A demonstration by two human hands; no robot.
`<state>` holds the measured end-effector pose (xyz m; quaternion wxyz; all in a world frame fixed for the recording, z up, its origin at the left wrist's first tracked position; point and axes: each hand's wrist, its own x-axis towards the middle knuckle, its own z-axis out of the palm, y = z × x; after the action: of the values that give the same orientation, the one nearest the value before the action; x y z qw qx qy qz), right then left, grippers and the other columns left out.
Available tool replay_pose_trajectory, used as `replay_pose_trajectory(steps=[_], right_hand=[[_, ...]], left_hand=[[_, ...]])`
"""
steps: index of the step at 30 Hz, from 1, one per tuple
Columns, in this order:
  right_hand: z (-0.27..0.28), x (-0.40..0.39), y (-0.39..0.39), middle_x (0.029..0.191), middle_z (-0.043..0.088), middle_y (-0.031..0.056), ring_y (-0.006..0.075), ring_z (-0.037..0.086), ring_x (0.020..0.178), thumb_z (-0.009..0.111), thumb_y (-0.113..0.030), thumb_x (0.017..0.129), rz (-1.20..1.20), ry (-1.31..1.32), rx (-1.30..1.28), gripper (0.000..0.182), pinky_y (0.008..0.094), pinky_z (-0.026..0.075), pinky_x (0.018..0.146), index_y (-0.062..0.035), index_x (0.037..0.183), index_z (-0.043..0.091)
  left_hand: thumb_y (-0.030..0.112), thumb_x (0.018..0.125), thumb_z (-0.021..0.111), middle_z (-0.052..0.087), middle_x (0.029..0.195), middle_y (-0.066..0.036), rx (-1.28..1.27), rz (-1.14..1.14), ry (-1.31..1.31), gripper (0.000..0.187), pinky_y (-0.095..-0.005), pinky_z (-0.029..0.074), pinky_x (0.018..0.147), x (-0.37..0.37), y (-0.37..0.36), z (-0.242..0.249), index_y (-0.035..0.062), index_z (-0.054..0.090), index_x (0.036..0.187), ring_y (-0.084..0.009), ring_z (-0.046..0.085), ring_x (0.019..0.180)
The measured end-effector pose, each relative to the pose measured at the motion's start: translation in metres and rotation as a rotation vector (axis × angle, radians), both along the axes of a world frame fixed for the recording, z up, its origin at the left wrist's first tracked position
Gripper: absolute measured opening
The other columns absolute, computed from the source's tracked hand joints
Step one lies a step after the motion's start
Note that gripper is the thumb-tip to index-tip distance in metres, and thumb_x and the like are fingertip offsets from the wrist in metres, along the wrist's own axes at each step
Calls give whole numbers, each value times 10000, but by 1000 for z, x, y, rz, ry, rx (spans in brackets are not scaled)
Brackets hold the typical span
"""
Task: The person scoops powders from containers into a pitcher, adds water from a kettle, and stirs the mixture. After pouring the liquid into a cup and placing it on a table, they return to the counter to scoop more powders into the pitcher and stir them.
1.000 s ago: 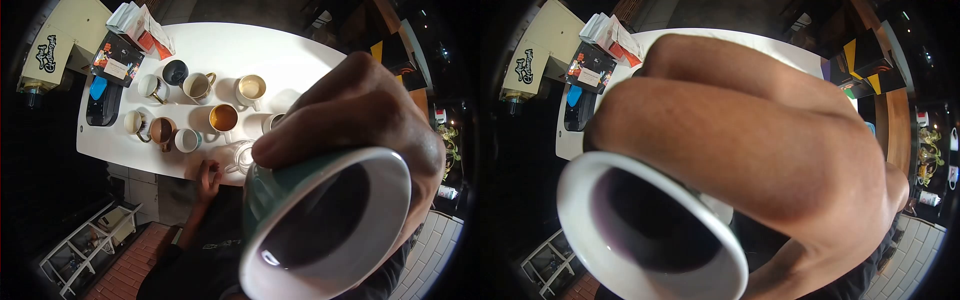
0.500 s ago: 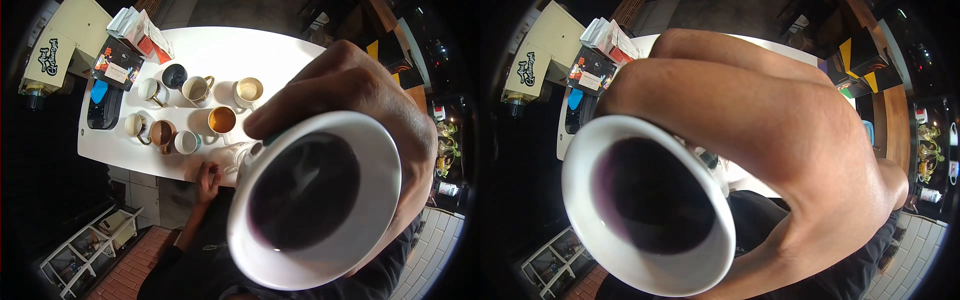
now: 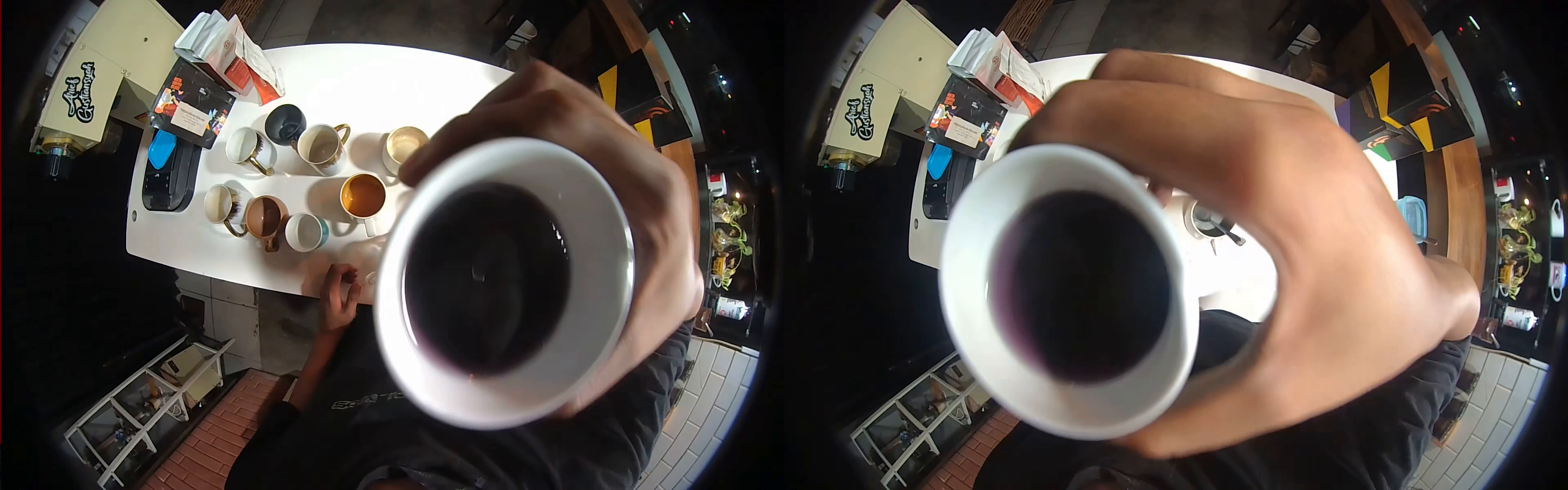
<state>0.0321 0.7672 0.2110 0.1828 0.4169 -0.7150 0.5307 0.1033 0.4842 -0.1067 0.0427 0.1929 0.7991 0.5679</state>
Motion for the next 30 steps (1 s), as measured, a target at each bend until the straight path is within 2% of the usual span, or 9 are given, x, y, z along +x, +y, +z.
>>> replay_pose_trajectory(steps=[2,4,6,7,9,13,19,24,30], right_hand=[[2,-1,2,1089,620,193,276,619,966,939,-362,483,-37,-108,21,838,363,484,834,62,1123,604],[22,-3,10,1089,601,150,250,613,998,916,-266,487,-109,-292,276,791,362,472,875,43,1145,604],[0,-19,14,1120,608,112,227,606,1055,880,-237,574,-188,-311,317,692,350,457,953,1,1165,610],[-4,-24,12,1150,628,126,235,610,1100,843,-260,644,-216,-429,321,679,358,448,1021,21,1208,589],[-28,-47,16,1165,629,114,227,603,1113,848,-330,677,-268,-558,287,683,370,440,1034,-9,1223,593],[-84,-103,23,1193,633,91,217,605,1105,869,-360,681,-345,-715,263,698,359,482,970,-33,1234,595],[-168,-182,29,1179,638,93,201,597,1102,874,-316,695,-462,-692,305,709,349,485,962,-48,1272,558],[-230,-228,29,1201,625,146,253,599,1128,852,-392,663,-492,-666,324,776,349,484,977,-14,1271,553],[-249,-253,13,1213,623,125,242,576,1154,855,-317,692,-515,-681,336,740,362,453,1006,-33,1295,532]], left_hand=[[159,910,594,563,901,-132,0,4,0,235,-353,476,764,0,1,-1,-1,550,1076,-246,585,811],[113,893,594,567,909,-137,3,49,46,218,-351,478,754,3,5,4,-5,556,1073,-253,586,803],[111,886,602,577,926,-144,-13,37,26,224,-359,488,754,1,4,11,-8,560,1072,-266,603,816],[111,886,602,577,926,-144,-9,43,37,224,-359,488,754,0,5,14,-8,560,1072,-266,603,816],[124,878,619,589,949,-152,-51,35,-10,232,-368,497,770,3,6,17,-7,564,1061,-280,625,844],[150,876,635,596,949,-141,-142,-22,54,220,-379,520,771,0,2,14,9,564,1030,-282,641,862],[121,830,663,577,889,-117,-111,-28,8,218,-363,520,730,-7,2,11,37,561,1003,-260,622,803],[85,775,682,560,851,-101,-64,-24,16,252,-344,507,701,-7,2,9,49,563,994,-231,593,742],[102,784,665,567,857,-108,-41,-25,19,232,-347,509,691,-8,2,11,41,563,984,-235,600,741]])
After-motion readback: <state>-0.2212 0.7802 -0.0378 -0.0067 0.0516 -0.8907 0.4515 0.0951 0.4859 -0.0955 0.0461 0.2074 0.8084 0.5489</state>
